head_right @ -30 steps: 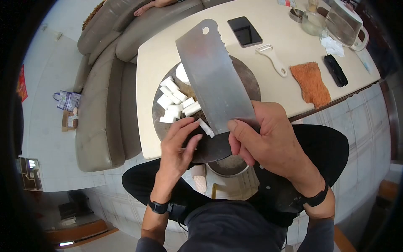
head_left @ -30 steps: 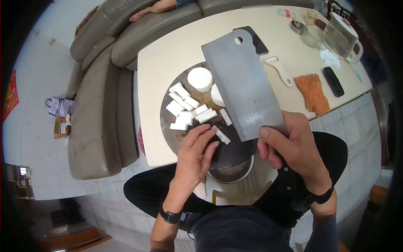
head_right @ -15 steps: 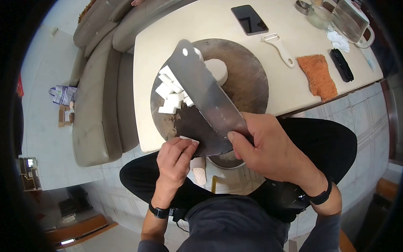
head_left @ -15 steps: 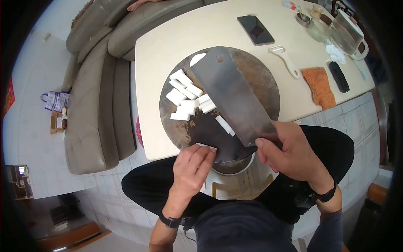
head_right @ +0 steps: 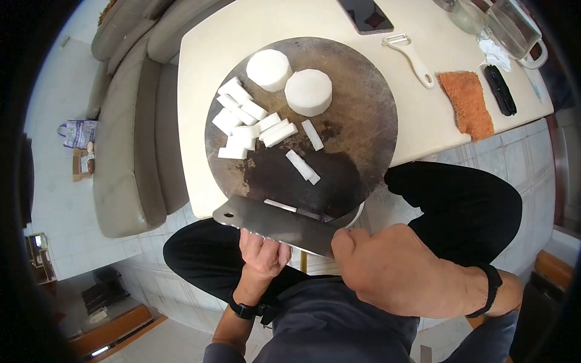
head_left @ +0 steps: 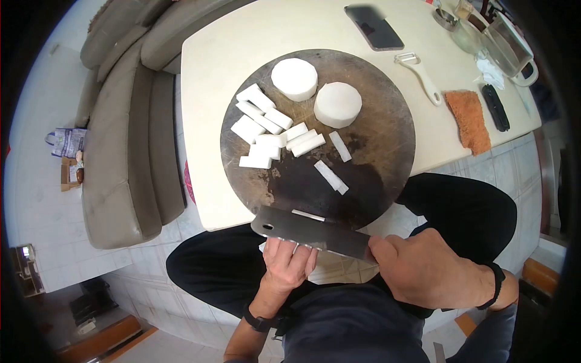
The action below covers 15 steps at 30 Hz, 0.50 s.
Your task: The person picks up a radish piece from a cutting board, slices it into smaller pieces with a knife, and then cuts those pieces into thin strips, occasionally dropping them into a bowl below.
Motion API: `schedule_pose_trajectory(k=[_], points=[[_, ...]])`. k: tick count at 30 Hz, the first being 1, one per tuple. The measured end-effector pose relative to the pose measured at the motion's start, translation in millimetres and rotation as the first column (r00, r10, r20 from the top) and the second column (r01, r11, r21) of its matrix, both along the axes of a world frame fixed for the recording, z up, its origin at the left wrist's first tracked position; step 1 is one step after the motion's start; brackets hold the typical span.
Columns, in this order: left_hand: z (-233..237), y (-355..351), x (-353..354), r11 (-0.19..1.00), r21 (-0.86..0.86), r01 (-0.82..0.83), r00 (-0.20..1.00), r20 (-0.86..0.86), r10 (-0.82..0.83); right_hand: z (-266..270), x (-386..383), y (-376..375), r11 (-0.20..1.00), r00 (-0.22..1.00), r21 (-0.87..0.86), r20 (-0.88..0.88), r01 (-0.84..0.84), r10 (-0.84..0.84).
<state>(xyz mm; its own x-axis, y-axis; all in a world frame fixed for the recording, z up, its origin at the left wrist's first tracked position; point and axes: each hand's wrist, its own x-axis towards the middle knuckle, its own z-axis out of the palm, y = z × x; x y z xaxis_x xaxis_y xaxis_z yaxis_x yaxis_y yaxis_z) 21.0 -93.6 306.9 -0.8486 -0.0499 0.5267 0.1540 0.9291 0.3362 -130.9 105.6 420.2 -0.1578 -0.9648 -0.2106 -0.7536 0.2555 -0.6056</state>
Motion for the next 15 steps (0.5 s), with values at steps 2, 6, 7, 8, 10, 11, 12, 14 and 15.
schedule_pose_trajectory(k=[2,6,7,8,10,11,12,14,15], points=[[-5,-1,4,1.0,0.003,0.002,1.0,0.009,-0.002,1,0,-2,1.0,1.0,-0.008,-0.025,-0.014,0.013],[-10,-1,6,1.0,-0.01,-0.018,1.0,0.013,0.018,3,-6,-5,0.999,0.999,-0.008,-0.015,-0.033,0.033],[-11,-1,6,1.0,-0.006,-0.016,1.0,0.005,0.016,3,-6,-6,0.999,0.999,-0.006,-0.012,-0.034,0.034],[-12,-2,6,1.0,-0.003,-0.014,1.0,-0.003,0.014,4,-7,-7,0.999,0.999,0.002,0.003,-0.032,0.032],[-14,-1,9,1.0,0.0,-0.017,1.0,0.003,0.017,5,-7,-8,1.0,0.999,0.013,0.02,-0.029,0.028],[-15,-1,10,1.0,0.0,-0.02,1.0,0.006,0.02,5,-7,-8,0.999,0.999,0.018,-0.005,-0.04,0.04],[-16,0,10,1.0,0.002,-0.019,1.0,0.007,0.019,5,-6,-8,0.998,0.998,0.022,-0.031,-0.051,0.052],[-18,0,8,1.0,-0.007,-0.031,0.999,-0.019,0.031,10,-10,-11,0.997,0.997,0.023,-0.019,-0.073,0.073],[-17,0,8,1.0,-0.005,-0.031,0.999,-0.02,0.031,12,-11,-13,0.995,0.995,0.023,-0.007,-0.095,0.095]])
